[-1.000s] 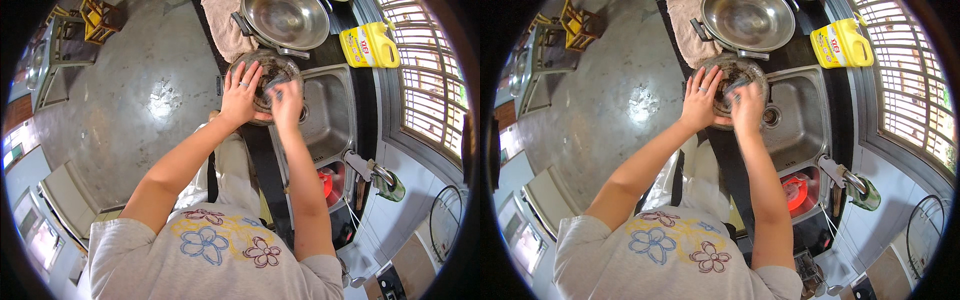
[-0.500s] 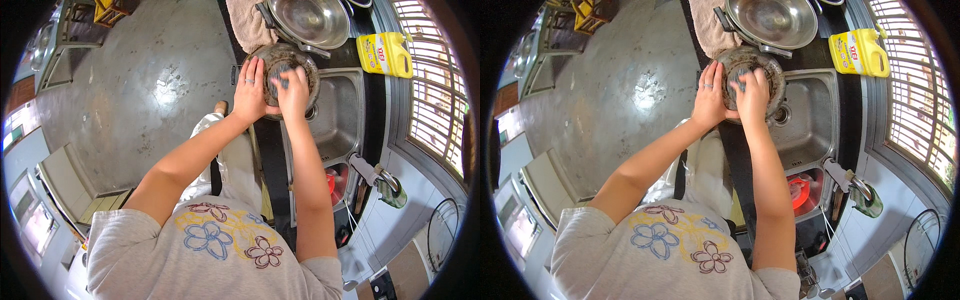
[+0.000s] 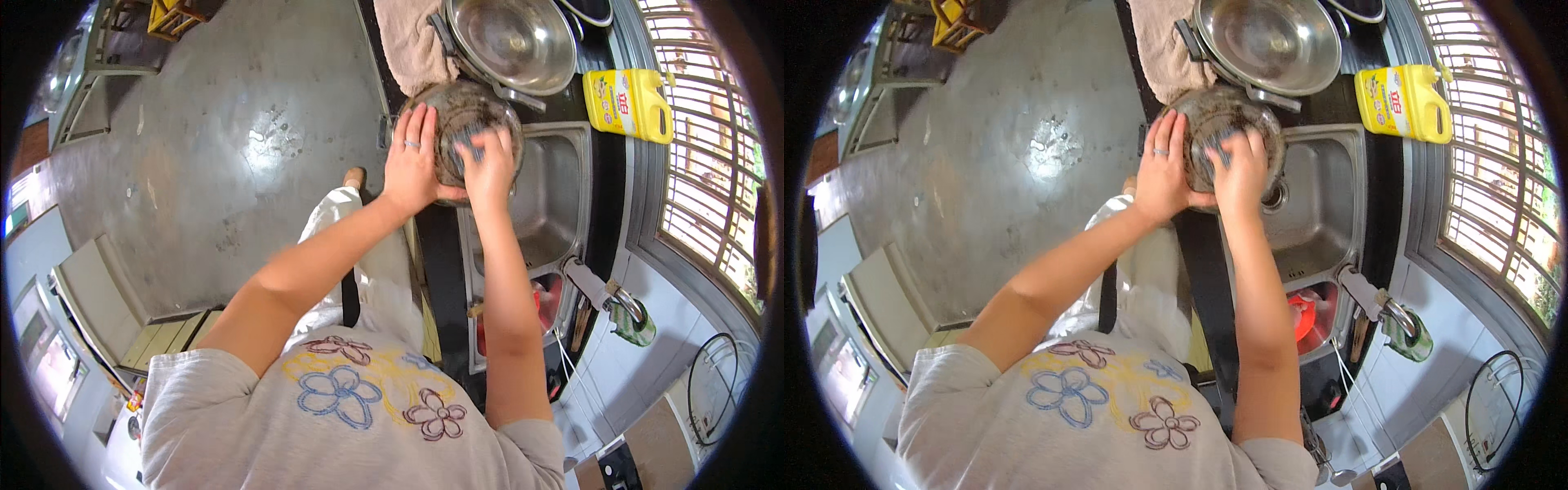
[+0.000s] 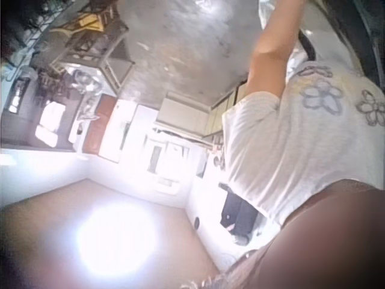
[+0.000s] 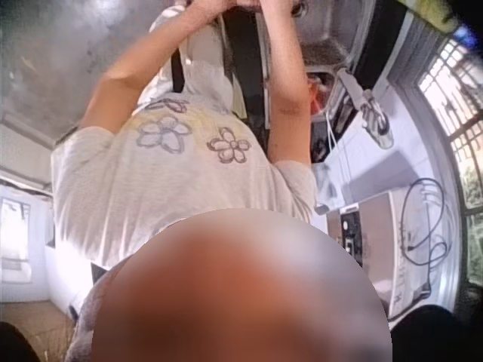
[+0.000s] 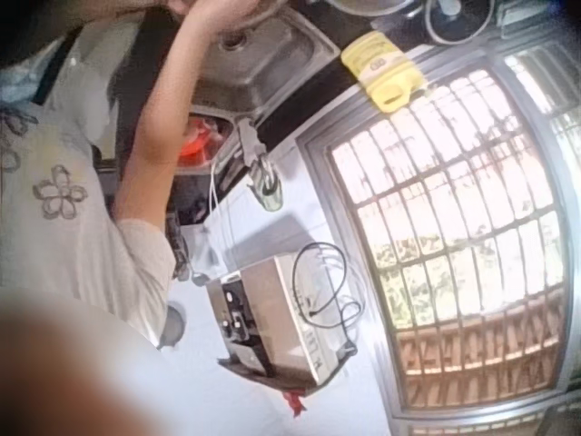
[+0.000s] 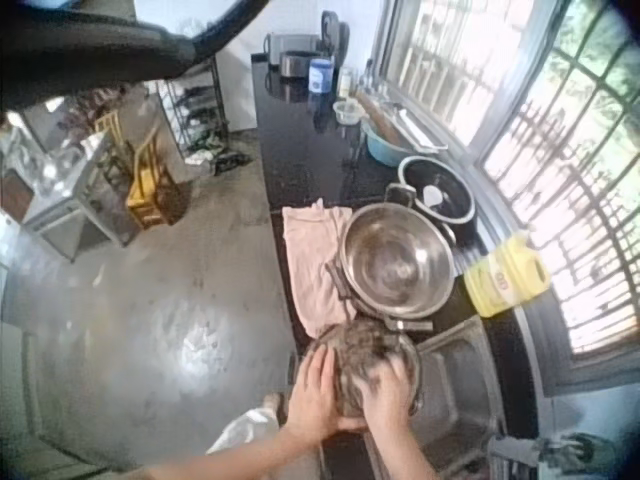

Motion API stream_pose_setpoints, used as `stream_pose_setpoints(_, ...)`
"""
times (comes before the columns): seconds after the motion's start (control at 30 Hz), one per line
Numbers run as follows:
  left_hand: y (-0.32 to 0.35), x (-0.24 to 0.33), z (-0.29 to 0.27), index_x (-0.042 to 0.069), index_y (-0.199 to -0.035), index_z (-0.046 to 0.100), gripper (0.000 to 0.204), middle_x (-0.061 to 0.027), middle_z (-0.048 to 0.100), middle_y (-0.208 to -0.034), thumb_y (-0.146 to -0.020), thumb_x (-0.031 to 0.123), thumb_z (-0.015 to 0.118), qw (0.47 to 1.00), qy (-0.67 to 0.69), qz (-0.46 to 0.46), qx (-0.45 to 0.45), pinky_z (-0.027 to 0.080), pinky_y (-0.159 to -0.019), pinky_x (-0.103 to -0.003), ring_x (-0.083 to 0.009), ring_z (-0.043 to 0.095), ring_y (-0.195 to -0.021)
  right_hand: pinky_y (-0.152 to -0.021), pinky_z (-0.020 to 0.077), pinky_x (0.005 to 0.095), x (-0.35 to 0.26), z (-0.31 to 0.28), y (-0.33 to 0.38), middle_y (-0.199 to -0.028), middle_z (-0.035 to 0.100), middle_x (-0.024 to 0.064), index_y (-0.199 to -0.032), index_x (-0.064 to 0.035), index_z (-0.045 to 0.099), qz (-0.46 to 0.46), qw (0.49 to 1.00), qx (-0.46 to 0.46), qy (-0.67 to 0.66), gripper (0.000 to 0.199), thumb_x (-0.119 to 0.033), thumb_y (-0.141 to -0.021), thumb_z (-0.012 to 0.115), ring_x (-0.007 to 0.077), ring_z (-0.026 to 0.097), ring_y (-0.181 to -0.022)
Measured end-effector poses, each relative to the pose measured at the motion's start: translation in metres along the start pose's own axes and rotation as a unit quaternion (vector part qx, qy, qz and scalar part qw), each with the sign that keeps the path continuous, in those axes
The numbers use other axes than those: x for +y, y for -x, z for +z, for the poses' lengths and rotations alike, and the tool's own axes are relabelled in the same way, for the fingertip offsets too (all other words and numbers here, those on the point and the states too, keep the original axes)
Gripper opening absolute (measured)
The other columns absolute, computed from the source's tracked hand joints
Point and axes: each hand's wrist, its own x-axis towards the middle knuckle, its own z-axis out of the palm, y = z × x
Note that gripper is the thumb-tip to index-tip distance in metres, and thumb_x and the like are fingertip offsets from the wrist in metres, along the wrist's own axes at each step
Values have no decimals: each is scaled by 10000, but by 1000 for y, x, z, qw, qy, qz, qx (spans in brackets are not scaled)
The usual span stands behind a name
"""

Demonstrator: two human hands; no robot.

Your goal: The person washes a metal pot in a kitchen sink using a steel wool scrubber and dish soap. They scrub the interior and exterior surfaces of the pot thoroughly, rinsing it under running water.

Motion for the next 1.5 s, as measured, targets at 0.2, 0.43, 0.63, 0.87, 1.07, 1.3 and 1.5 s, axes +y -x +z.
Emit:
stream_pose_setpoints(0.2,-2,2,-3,-69,-1493,251,1411,-259,313,-1509,-399,545,897,1000,3,-6,-2,272,-1176,-502,-449,305,-1393,-743,466,464,-11,-2,-5,-910,540,162,-828,8,564,25,999,28,37,297,-105,-725,819,395,575,-878)
stream_pose_setpoints(0.43,-3,-5,3,50,-1541,242,1409,-158,245,-1577,-399,532,910,995,-90,26,-20,239,-1182,-540,-411,248,-1434,-811,465,478,-26,12,13,-1029,541,179,-1104,-6,616,23,999,18,33,364,-136,-801,770,406,576,-934)
stream_pose_setpoints(0.63,-7,4,-7,50,-1536,255,1411,-151,246,-1581,-401,574,908,998,-22,-1,-57,217,-1192,-535,-409,237,-1441,-817,462,474,-4,12,-24,-1042,546,187,-1068,-14,649,67,985,137,83,263,-98,-831,727,399,576,-925)
stream_pose_setpoints(0.87,-11,8,-9,-11,-1508,290,1339,-167,306,-1550,-445,521,908,997,-31,20,-71,243,-1180,-525,-407,267,-1428,-813,445,487,21,-6,-44,-962,546,171,-929,-11,634,114,980,149,61,209,-85,-771,750,400,568,-921)
stream_pose_setpoints(1.07,-16,1,-6,-16,-1512,276,1251,-180,284,-1556,-530,466,882,993,-92,31,-67,242,-1182,-525,-411,267,-1426,-821,446,483,-14,27,-26,-971,555,176,-956,-12,630,24,992,99,74,224,-109,-788,742,401,571,-926)
stream_pose_setpoints(1.3,-14,-6,0,-19,-1521,247,1362,-180,291,-1550,-465,547,896,987,-141,44,-57,241,-1178,-527,-409,264,-1423,-844,450,497,-23,35,-13,-991,553,185,-955,3,622,64,991,99,55,250,-129,-785,749,396,568,-964)
stream_pose_setpoints(1.5,-16,6,-9,-32,-1530,208,1409,-184,218,-1581,-463,601,876,989,-74,34,-124,197,-1196,-528,-410,219,-1447,-831,456,476,20,0,-32,-971,546,193,-931,20,610,143,963,206,97,213,-121,-819,724,406,573,-938)
